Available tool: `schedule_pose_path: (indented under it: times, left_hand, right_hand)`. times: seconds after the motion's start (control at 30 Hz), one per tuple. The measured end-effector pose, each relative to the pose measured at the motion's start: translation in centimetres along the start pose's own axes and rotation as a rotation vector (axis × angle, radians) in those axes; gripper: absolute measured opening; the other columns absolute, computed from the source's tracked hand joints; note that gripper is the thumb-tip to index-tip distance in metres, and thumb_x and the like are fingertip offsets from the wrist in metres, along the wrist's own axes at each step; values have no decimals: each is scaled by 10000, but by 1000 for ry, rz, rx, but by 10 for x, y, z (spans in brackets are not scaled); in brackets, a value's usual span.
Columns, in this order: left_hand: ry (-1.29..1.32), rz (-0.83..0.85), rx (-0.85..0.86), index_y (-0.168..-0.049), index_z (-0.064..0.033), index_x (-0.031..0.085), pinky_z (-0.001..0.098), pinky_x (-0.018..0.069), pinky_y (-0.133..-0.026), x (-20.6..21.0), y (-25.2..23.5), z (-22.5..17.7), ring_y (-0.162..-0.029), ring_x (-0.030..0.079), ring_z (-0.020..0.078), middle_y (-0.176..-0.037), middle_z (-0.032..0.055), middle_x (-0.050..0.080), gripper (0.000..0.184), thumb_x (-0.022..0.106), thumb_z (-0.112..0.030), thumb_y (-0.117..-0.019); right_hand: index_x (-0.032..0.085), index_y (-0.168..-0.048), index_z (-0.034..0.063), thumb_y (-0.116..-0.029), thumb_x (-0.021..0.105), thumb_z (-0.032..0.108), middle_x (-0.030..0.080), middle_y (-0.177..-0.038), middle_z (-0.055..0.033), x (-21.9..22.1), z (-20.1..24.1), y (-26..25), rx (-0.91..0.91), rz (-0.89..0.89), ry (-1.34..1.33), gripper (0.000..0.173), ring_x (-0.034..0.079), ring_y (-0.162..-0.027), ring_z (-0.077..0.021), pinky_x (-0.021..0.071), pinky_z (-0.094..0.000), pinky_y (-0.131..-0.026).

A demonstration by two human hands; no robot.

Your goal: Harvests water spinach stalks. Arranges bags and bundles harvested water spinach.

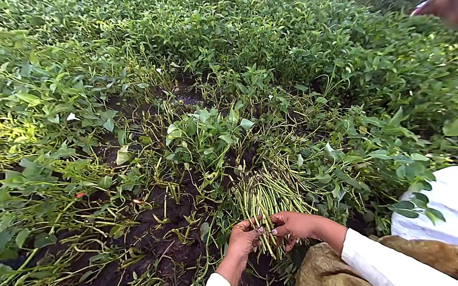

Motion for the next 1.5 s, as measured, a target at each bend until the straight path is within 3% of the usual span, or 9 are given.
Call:
schedule_pose_path:
  times: [0.2,0.4,0.5,0.7,1.03,1.13,1.2,1.33,1.5]
  left_hand:
    - [-32,13,16,-1205,26,668,290,574,-635,-1,-7,5,-751,679,163,-980,116,707,281,687,59,-926]
    - [-26,83,-82,-1220,25,619,310,589,-660,5,-4,13,-781,690,179,-1042,124,697,245,635,28,-975]
    - [8,55,-19,-1142,13,599,310,593,-654,6,-4,8,-779,691,183,-1003,112,689,181,636,44,-968]
    - [-40,55,88,-1127,25,619,314,603,-679,3,-6,-7,-801,694,192,-1035,124,685,162,628,51,-967]
    - [-22,45,95,-1148,27,589,318,607,-676,-5,-2,-21,-787,700,189,-990,126,685,142,596,-33,-1019]
    - [-17,61,134,-1182,45,571,337,622,-719,-4,1,-37,-806,708,192,-986,127,680,160,554,-20,-1037]
    - [-54,95,186,-1202,49,565,339,623,-750,-3,3,-50,-832,712,185,-1005,124,680,174,533,-13,-1043]
    - [-196,152,196,-1220,36,564,328,616,-780,-11,5,-76,-871,704,168,-1055,111,675,188,525,-43,-1054]
    - [-305,123,11,-1209,-44,562,219,522,-622,-20,40,-144,-674,585,84,-937,34,602,167,530,-132,-1071]
  right_hand:
    - [505,-1379,79,-1102,480,150,662,-1165,-111,11,-4,-7,52,14,26,286,705,-948,-201,592,-396,-803]
    - [518,-1408,57,-1104,486,166,667,-1195,-130,16,-6,-8,66,8,166,325,707,-945,-204,589,-399,-812]
    - [546,-1341,38,-1094,511,165,664,-1156,-116,8,-6,-3,6,-56,135,279,709,-918,-191,598,-383,-801]
    - [632,-1168,17,-1032,650,205,715,-997,-77,-3,-4,-1,-34,-281,41,232,731,-804,-158,622,-335,-757]
    - [669,-1115,26,-1041,634,303,684,-883,-46,15,17,-9,-104,-267,234,288,664,-680,-103,585,-300,-689]
    - [624,-1171,-2,-1085,531,365,647,-962,-119,22,24,-9,-126,-235,290,388,646,-790,-196,555,-403,-746]
    - [594,-1287,10,-1113,449,378,670,-1105,-145,28,32,-8,-125,-198,274,432,682,-926,-235,568,-444,-828]
    - [571,-1273,11,-1133,386,335,630,-939,-101,29,50,-10,-212,-215,334,399,637,-779,-188,546,-385,-759]
    - [558,-1243,-40,-1134,361,314,632,-960,-219,38,99,1,-253,-345,625,420,657,-903,-366,523,-555,-869]
Point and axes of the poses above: each hand's wrist, its own y-axis away from the middle knuckle, its own x-axis out of the palm, z = x × y, the point moved 5 cm from there along -y, towards the middle knuckle
